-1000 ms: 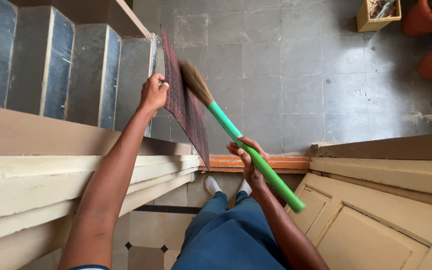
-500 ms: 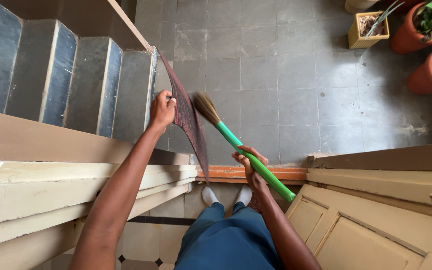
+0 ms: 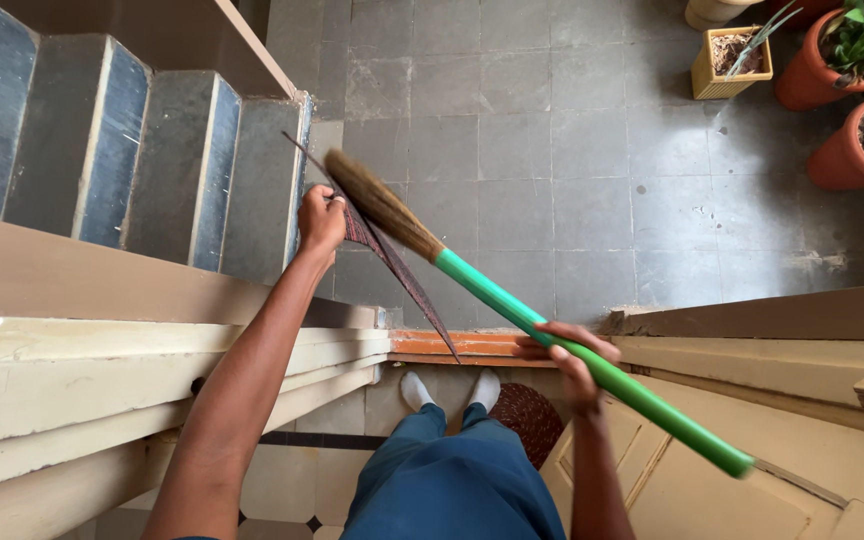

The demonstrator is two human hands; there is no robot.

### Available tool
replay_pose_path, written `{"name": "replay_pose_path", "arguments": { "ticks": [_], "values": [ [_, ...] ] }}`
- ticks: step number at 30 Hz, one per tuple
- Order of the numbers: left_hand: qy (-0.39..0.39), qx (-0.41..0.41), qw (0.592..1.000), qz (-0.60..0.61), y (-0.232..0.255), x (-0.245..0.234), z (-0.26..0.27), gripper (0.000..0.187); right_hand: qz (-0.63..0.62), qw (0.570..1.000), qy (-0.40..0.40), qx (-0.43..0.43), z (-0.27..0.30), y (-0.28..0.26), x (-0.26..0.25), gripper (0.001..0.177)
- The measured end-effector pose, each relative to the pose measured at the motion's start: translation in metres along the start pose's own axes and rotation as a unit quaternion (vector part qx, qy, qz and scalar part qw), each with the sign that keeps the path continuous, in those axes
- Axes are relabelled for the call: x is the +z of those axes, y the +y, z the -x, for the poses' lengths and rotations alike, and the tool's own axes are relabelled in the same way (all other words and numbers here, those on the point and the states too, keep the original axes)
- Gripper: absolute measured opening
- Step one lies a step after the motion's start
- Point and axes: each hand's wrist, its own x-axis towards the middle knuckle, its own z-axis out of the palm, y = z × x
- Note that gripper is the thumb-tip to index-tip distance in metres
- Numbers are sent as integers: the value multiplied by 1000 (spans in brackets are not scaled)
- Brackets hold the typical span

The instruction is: The person picks up a rectangular doormat and a round rug, then uses a broom to beat them against a staircase railing to remove dust. The person handles both rugs sequentially, shaking and brushing them before placing them back on the floor.

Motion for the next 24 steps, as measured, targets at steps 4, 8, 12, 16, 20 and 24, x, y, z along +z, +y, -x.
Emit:
{"name": "replay_pose_path", "arguments": {
  "ticks": [4,8,12,16,20,24],
  "values": [
    [32,-22,997,64,-2,1,-10,13,76,996,-49,-9,10,-21,-29,30],
    [1,37,996,83,-7,-2,-13,18,233,966,-77,85,15,20,-30,35],
    [-5,79,994,73,-7,-7,-14,16,326,934,-147,26,17,44,-11,36],
    [13,81,992,99,-19,-8,-17,19,194,974,-109,-33,22,-27,-5,34],
    [11,94,995,37,-24,-13,-12,19,197,970,-95,-104,9,-97,-2,30],
    [-8,117,993,-15,-18,-16,-4,20,170,974,-127,-79,8,-107,-5,23]
  ]
}}
